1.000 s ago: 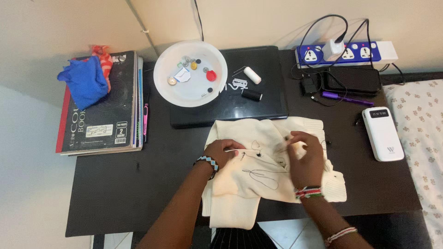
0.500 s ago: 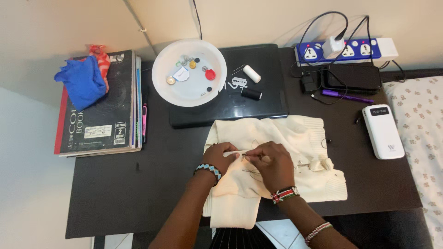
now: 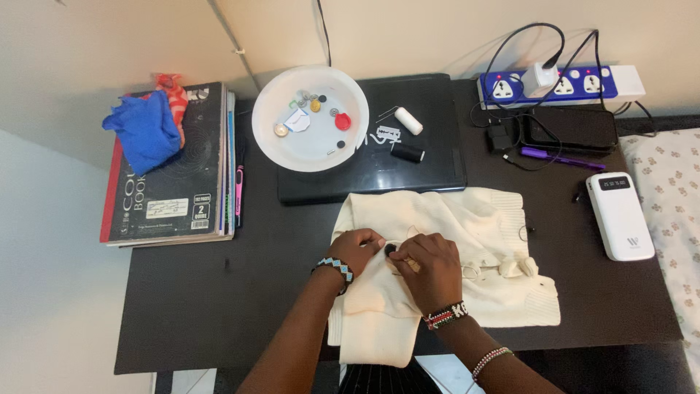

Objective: The person sews a button onto a cream sweater laid on a desk, using a needle and thread. They thread the needle, position a button on the fabric, stitch through the button and sweater repeatedly, and pull the thread tight while working across the garment.

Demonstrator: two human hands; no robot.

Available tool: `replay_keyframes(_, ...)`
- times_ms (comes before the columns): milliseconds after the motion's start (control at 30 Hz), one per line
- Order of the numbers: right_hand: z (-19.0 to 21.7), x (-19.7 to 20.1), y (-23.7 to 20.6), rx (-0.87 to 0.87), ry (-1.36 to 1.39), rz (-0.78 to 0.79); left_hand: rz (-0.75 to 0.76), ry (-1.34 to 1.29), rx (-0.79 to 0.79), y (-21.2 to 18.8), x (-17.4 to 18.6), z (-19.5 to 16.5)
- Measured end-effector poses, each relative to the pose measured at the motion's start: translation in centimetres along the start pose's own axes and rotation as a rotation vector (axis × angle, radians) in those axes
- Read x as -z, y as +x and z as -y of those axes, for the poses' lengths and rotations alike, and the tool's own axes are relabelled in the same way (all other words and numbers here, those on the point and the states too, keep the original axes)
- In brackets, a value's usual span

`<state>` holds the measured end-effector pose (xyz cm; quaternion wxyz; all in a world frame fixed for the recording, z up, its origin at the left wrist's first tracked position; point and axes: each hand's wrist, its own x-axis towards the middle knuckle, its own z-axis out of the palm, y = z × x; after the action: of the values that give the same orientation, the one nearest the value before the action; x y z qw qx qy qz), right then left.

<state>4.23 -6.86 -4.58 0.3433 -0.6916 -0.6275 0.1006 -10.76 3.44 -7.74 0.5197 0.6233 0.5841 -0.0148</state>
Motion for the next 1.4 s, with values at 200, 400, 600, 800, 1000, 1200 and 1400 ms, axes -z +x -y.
replay_keyframes(200, 0.1, 0.4, 0.4, 0.002, 0.061, 0.038, -0.036, 0.047, -0.073, -0.8, 0.2, -1.0)
replay_keyframes(400, -1.9, 2.0, -0.2, -0.068, 0.091, -0.015, -0.079, -0.014, -0.139, -0.2, -0.6, 0.6)
replay_keyframes(600, -7.4, 6.7, -2.1, -0.229, 0.003, -0.150, -0.101, 0.079, -0.119, 1.3, -1.5, 1.4)
replay_keyframes(800, -8.9, 11.1, -1.9, -0.094, -0.617, -0.188, -0.117, 0.128, -0.196, 1.0, -1.1, 1.4)
replay_keyframes(1000, -4.1, 8.0, -2.6, -0.264, -0.053, -0.122, -0.065, 0.207, 0.054, 0.7, -1.1, 0.1)
replay_keyframes(1200, 0.1, 5.0, -2.8, -0.507, 0.045, 0.237, -0.106, 0.193, -0.076, 0.5, -0.9, 0.2)
replay_keyframes(1400, 1.2, 4.3, -2.4, -0.257, -0.026, 0.226, -0.099, 0.124, -0.008, 0.4, -1.1, -0.1)
